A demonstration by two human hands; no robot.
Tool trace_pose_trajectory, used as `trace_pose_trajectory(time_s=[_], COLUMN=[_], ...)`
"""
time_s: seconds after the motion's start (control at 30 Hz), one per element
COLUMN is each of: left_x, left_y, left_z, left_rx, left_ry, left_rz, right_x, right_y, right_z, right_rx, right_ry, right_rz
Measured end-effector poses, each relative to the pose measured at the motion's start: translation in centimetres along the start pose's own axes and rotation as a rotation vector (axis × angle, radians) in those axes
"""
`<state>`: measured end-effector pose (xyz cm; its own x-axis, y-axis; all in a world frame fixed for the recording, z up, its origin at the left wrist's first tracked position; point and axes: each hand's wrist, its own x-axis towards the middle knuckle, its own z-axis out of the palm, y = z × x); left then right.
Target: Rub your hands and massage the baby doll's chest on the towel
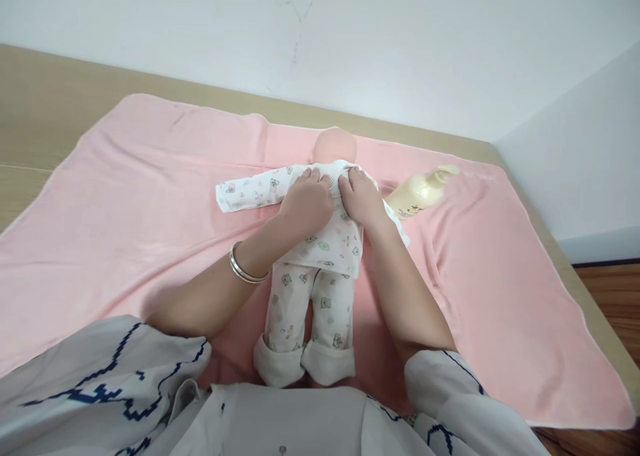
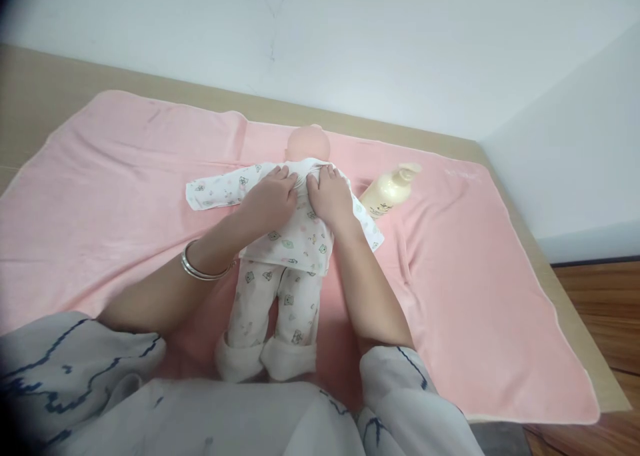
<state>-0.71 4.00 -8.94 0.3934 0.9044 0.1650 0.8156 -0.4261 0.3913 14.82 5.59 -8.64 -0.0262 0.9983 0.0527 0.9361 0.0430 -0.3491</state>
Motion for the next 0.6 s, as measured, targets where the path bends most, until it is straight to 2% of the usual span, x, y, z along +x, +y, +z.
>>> trace_pose_trajectory(time_s=[0.07, 0.17, 0.27, 0.33, 0.47, 0.6], left_x=[0.2, 1.4, 2.5, 2.6, 1.4, -0.4], left_y=[-0.2, -1.6, -3.0, -3.4, -2.1, 0.8], left_z=[-0.3, -0.4, -0.1, 0.2, 0.3, -0.7], left_rx=[-0.026, -0.090, -0.126, -0.096, 0.092, 0.134], left_ry=[0.001, -0.014, -0.020, -0.011, 0.001, -0.104], left_rz=[0.011, -0.001, -0.053, -0.034, 0.068, -0.055], right_x=[-0.4, -2.4, -4.3, -4.7, -3.2, -1.2], right_y=[-0.4, -2.3, -4.5, -5.2, -3.9, -1.6], right_z=[0.0, -0.2, -0.3, -0.4, -1.0, -1.2], right_rx=[-0.046, -0.136, -0.178, -0.176, -0.086, 0.000], right_ry=[-0.036, -0.097, -0.075, -0.061, -0.067, -0.055], right_rz=[0.001, -0.015, -0.052, -0.046, -0.014, -0.021])
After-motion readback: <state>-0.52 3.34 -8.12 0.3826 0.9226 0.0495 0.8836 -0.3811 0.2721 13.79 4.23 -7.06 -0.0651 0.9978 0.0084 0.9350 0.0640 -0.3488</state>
